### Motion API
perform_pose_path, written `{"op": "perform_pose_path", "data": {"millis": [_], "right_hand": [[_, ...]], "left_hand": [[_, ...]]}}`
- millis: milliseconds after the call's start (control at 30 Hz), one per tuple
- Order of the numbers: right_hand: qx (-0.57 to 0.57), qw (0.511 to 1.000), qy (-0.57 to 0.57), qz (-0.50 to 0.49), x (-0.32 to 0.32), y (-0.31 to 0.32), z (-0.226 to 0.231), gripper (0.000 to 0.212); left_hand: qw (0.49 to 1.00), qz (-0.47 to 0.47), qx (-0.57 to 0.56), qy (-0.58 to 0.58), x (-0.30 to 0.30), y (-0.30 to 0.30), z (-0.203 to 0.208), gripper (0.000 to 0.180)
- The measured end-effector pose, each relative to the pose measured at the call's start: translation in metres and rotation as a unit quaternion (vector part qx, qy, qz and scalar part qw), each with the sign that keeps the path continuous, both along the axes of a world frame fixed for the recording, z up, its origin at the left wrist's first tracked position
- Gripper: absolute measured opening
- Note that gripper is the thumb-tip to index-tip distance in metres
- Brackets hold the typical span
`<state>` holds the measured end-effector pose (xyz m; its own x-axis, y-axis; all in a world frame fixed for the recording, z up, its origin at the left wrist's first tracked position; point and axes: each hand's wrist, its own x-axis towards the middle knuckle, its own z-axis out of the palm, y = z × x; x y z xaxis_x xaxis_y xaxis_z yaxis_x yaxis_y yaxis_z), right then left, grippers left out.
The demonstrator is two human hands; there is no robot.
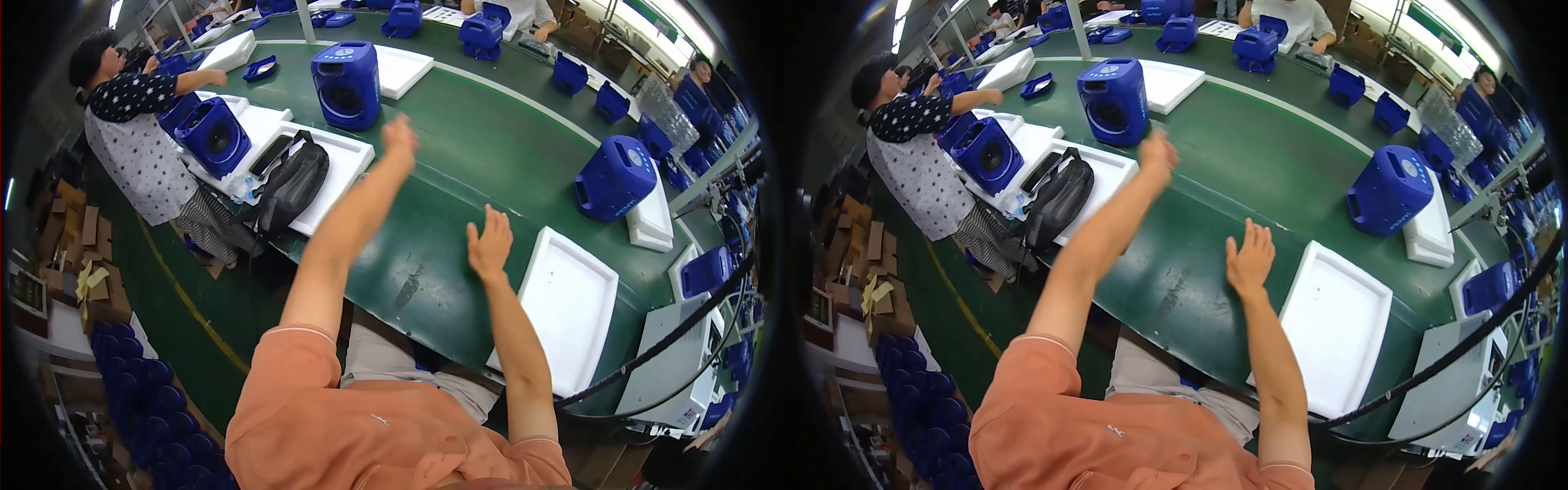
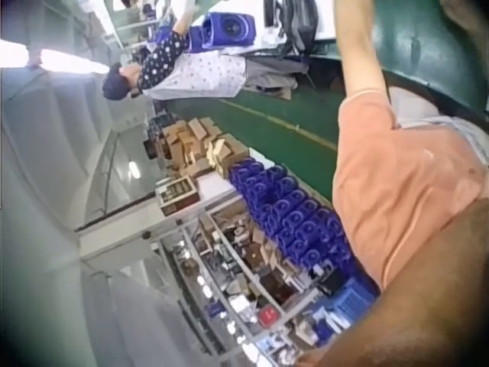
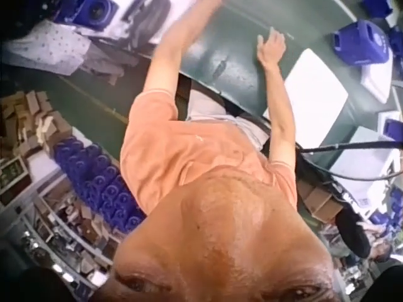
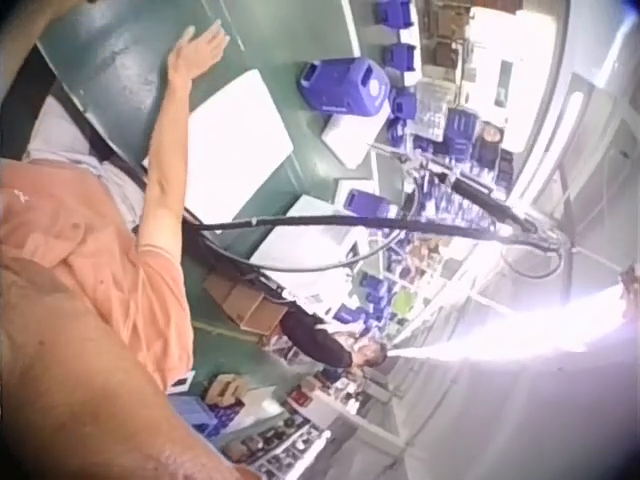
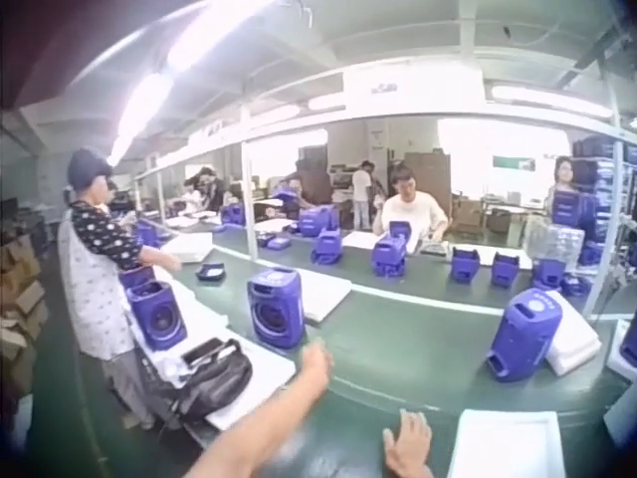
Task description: The person assembles blue electronic portable power stations by fastening screws into the top casing with an electric screwdriver.
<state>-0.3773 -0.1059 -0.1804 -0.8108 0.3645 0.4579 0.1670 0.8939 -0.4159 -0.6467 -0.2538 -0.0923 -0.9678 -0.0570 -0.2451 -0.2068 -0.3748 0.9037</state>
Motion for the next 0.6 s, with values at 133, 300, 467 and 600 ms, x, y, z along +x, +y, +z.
{"op": "perform_pose_path", "data": {"millis": [133,300,467,600], "right_hand": [[0.056,0.997,-0.057,-0.002,0.001,-0.015,-0.016,0.069],[0.021,0.991,-0.126,0.03,-0.006,-0.025,-0.018,0.069],[0.016,0.993,-0.114,-0.006,0.002,-0.019,-0.023,0.068],[0.015,0.996,-0.085,0.03,-0.006,-0.037,-0.024,0.067]], "left_hand": [[0.985,0.159,0.017,-0.072,-0.122,-0.07,0.063,0.088],[0.989,0.1,0.017,-0.107,-0.207,-0.155,0.069,0.092],[0.985,-0.01,0.058,-0.165,-0.205,-0.087,0.064,0.086],[0.995,-0.03,0.053,-0.076,-0.213,-0.146,0.057,0.074]]}}
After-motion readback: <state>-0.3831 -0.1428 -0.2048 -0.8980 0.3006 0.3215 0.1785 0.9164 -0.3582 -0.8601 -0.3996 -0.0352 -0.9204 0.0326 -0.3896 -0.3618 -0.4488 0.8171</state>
